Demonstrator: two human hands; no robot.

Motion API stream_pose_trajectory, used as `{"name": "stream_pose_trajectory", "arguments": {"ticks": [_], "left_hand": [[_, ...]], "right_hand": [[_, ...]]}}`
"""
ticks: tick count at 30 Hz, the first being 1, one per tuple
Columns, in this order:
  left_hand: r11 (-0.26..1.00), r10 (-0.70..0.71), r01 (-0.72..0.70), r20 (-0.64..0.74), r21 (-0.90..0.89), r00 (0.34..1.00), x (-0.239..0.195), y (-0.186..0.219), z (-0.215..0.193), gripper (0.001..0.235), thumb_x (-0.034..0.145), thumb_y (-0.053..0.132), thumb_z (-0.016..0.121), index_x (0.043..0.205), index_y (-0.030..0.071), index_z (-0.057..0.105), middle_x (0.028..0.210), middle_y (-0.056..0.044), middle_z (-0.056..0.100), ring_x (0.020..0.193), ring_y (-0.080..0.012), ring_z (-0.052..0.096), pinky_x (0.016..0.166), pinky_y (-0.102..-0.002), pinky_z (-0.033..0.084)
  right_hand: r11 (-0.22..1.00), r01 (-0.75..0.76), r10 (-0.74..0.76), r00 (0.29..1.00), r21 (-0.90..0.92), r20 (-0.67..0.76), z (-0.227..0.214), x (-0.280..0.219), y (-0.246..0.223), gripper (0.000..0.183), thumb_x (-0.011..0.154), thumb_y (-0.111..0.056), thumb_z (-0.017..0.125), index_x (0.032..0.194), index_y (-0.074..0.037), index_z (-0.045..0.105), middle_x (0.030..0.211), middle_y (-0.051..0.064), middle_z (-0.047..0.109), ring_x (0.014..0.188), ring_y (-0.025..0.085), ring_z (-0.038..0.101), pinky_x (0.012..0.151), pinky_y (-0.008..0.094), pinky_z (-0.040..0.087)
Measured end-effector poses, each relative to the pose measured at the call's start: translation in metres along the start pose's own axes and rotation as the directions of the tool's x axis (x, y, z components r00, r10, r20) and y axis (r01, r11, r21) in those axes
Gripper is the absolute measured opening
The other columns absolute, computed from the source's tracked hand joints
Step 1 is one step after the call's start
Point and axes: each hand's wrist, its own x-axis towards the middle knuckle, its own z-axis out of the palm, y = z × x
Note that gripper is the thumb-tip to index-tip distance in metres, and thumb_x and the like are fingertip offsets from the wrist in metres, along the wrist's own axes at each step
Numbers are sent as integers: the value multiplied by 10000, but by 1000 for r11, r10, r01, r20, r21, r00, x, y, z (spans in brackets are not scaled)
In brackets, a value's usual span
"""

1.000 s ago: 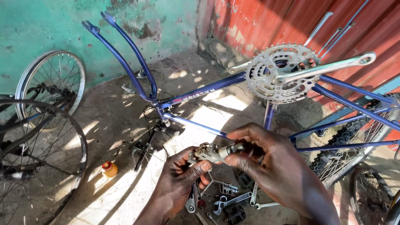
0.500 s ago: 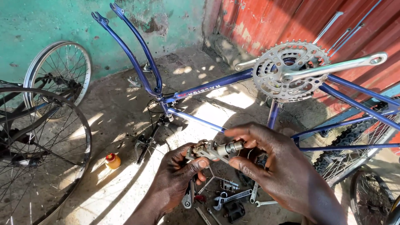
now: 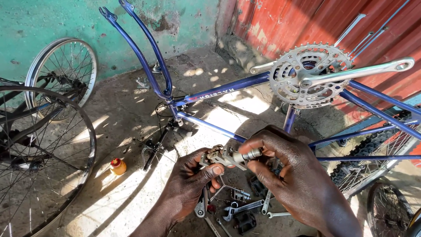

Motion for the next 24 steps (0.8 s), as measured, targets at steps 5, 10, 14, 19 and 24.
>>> {"name": "stream_pose_trajectory", "arguments": {"ticks": [5, 10, 14, 19, 24], "left_hand": [[1000, -19, 20, -48, 21, 999, 1, -6, -3, 158, 867, 93, 784, 999, 6, 776, 691, -75, 698, 513, -136, 619, 483, -268, 493], [997, -45, 43, -27, -60, 999, 2, -7, -2, 197, 864, 68, 778, 1044, -7, 751, 769, -90, 724, 536, -147, 625, 496, -268, 487], [1000, -17, 17, -28, 23, 999, 1, 0, 1, 212, 861, 130, 772, 1042, 19, 771, 852, -88, 781, 530, -122, 620, 495, -259, 497], [1000, 13, -13, -39, -16, 999, 2, -8, -3, 110, 870, 62, 784, 955, 4, 744, 749, -81, 726, 533, -154, 629, 497, -285, 507], [996, 50, -51, 6, 74, 999, -1, 1, 0, 236, 852, 150, 762, 1039, 5, 764, 1001, -133, 839, 545, -126, 610, 538, -260, 545]], "right_hand": [[925, -379, 378, 925, -18, -18, 3, 7, -13, 253, 793, -355, 829, 1035, -285, 805, 828, -62, 811, 735, 75, 686, 639, 284, 500], [969, -245, 246, 969, 44, -27, 8, 3, 7, 134, 879, -257, 738, 975, -199, 811, 813, -66, 842, 717, 54, 686, 649, 257, 506], [999, -51, 51, 998, 7, -28, 3, 1, 3, 189, 876, -180, 717, 1041, -244, 783, 911, -95, 787, 751, 54, 699, 543, 268, 486], [996, -91, 91, 994, 3, -65, 1, 3, -6, 478, 749, -339, 887, 1196, -265, 733, 959, -56, 791, 871, 75, 731, 710, 272, 526], [896, -413, 416, 909, -164, -11, 3, 10, -14, 408, 916, -457, 710, 653, -152, 646, 532, 21, 750, 494, 155, 624, 577, 357, 447]]}}
